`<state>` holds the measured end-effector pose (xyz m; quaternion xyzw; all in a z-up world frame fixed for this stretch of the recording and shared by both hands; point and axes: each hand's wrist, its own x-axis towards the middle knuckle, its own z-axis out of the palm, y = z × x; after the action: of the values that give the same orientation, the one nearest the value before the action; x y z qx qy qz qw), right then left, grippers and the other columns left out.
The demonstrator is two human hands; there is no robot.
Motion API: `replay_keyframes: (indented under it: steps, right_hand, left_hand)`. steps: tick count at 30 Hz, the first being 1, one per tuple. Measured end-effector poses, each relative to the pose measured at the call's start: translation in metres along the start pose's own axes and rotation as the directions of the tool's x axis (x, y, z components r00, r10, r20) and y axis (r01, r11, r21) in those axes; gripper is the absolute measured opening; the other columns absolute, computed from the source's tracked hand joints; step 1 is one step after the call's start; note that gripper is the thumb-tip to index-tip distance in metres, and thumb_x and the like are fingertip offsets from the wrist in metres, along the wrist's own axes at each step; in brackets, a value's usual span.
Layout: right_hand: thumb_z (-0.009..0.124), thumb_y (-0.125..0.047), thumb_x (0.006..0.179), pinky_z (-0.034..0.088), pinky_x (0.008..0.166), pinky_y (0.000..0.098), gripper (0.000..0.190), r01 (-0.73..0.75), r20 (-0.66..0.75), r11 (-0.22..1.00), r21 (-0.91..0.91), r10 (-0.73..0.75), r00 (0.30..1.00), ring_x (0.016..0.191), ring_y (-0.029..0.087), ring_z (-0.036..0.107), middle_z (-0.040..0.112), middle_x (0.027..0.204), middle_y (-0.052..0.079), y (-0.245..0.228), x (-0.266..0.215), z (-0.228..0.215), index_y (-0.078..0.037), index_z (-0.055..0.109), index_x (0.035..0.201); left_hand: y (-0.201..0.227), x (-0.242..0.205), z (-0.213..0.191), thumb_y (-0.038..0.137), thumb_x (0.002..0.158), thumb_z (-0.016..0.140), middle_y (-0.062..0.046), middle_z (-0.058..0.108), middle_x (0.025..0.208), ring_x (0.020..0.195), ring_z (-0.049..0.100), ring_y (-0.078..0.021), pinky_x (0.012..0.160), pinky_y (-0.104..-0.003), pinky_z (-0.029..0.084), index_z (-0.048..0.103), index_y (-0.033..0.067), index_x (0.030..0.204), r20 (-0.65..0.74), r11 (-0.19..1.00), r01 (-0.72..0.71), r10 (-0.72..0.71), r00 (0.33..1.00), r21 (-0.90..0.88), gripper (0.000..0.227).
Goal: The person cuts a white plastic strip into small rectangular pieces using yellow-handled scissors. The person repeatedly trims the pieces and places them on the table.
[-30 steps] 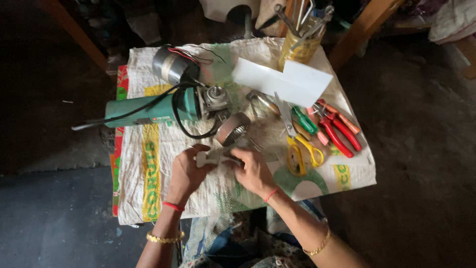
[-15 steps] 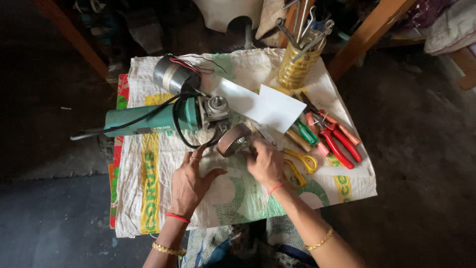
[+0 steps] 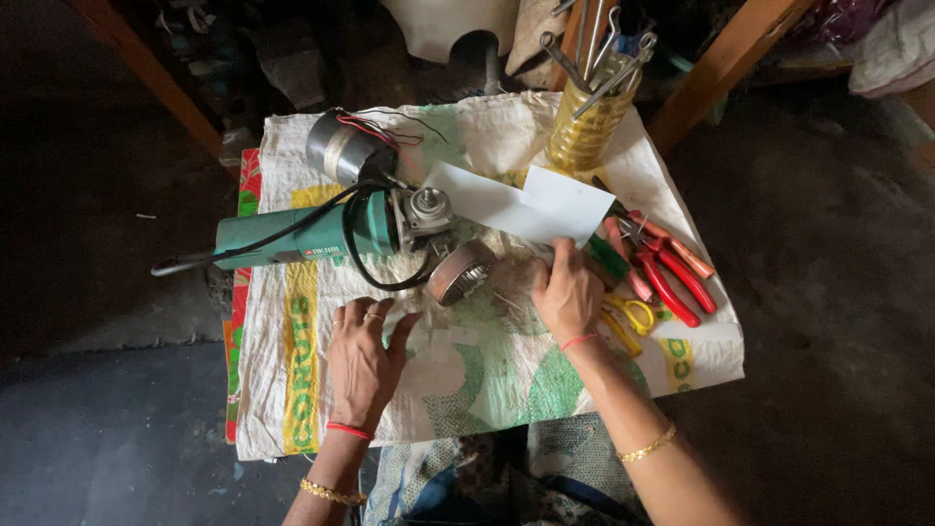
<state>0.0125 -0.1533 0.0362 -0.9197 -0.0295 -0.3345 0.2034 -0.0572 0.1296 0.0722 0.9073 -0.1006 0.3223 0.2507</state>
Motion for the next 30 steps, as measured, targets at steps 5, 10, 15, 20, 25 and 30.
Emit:
replay_keyframes:
  steps: [5, 10, 15, 20, 25, 30]
  right_hand:
    - [0.065, -0.012, 0.096, 0.052, 0.072, 0.0522, 0.019, -0.085, 0.016, 0.993, 0.087, 0.084, 0.996, 0.086, 0.043, 0.067, 0.07, 0.095, 0.021, -0.001, 0.001, -0.004, -0.006, 0.057, 0.112]
    - [0.064, -0.01, 0.097, 0.051, 0.074, 0.0521, 0.016, -0.028, -0.019, 0.987, 0.159, 0.032, 0.999, 0.088, 0.043, 0.067, 0.07, 0.096, 0.02, 0.0, 0.001, -0.004, -0.005, 0.057, 0.11]
    - [0.065, -0.011, 0.096, 0.051, 0.074, 0.0519, 0.016, -0.027, -0.009, 0.984, 0.178, 0.03, 1.0, 0.089, 0.043, 0.067, 0.07, 0.097, 0.019, 0.0, 0.0, -0.004, -0.005, 0.057, 0.109]
    - [0.068, -0.014, 0.093, 0.051, 0.074, 0.0511, 0.018, -0.045, 0.029, 0.99, 0.137, 0.041, 0.999, 0.087, 0.043, 0.067, 0.07, 0.095, 0.019, 0.001, -0.001, -0.003, -0.006, 0.06, 0.107]
    - [0.07, -0.017, 0.093, 0.052, 0.072, 0.0501, 0.017, -0.035, 0.038, 0.992, 0.125, 0.03, 0.999, 0.085, 0.042, 0.068, 0.071, 0.094, 0.019, 0.001, 0.0, -0.002, -0.006, 0.061, 0.103]
    - [0.069, -0.017, 0.093, 0.052, 0.072, 0.05, 0.017, 0.002, 0.013, 0.99, 0.14, -0.004, 1.0, 0.085, 0.041, 0.068, 0.072, 0.094, 0.018, 0.001, -0.001, -0.003, -0.006, 0.062, 0.104]
  left_hand:
    - [-0.001, 0.008, 0.008, 0.026, 0.097, 0.068, -0.017, 0.07, 0.097, 0.068, 0.068, -0.0308, 0.057, -0.043, 0.052, 0.076, 0.0065, 0.112, 0.202, 0.962, 0.271, -0.263, 0.943, -0.013, 0.026]
    - [-0.014, 0.007, -0.001, 0.019, 0.096, 0.069, -0.016, 0.073, 0.107, 0.068, 0.069, -0.0273, 0.062, -0.04, 0.055, 0.077, 0.0058, 0.111, 0.039, 0.926, 0.345, -0.343, 0.939, -0.156, 0.022]
    - [-0.018, -0.004, -0.015, 0.032, 0.073, 0.082, -0.01, 0.071, 0.109, 0.085, 0.066, -0.0257, 0.065, -0.036, 0.059, 0.077, 0.0062, 0.105, 0.269, 0.989, 0.065, -0.026, 0.963, -0.136, 0.041]
    - [-0.012, -0.014, -0.001, 0.028, 0.081, 0.076, -0.01, 0.066, 0.103, 0.093, 0.06, -0.0282, 0.066, -0.04, 0.057, 0.078, 0.0062, 0.103, 0.413, 0.999, -0.038, 0.049, 0.91, -0.034, 0.031]
    - [-0.024, -0.018, 0.012, 0.015, 0.098, 0.06, -0.012, 0.065, 0.102, 0.082, 0.061, -0.0255, 0.059, -0.041, 0.056, 0.076, 0.0034, 0.106, 0.425, 0.991, -0.137, 0.125, 0.896, -0.002, 0.021]
    - [-0.035, -0.027, 0.018, 0.007, 0.099, 0.054, -0.011, 0.066, 0.091, 0.077, 0.064, -0.0234, 0.06, -0.037, 0.057, 0.072, 0.0036, 0.103, 0.33, 0.962, -0.222, 0.16, 0.93, 0.161, 0.019]
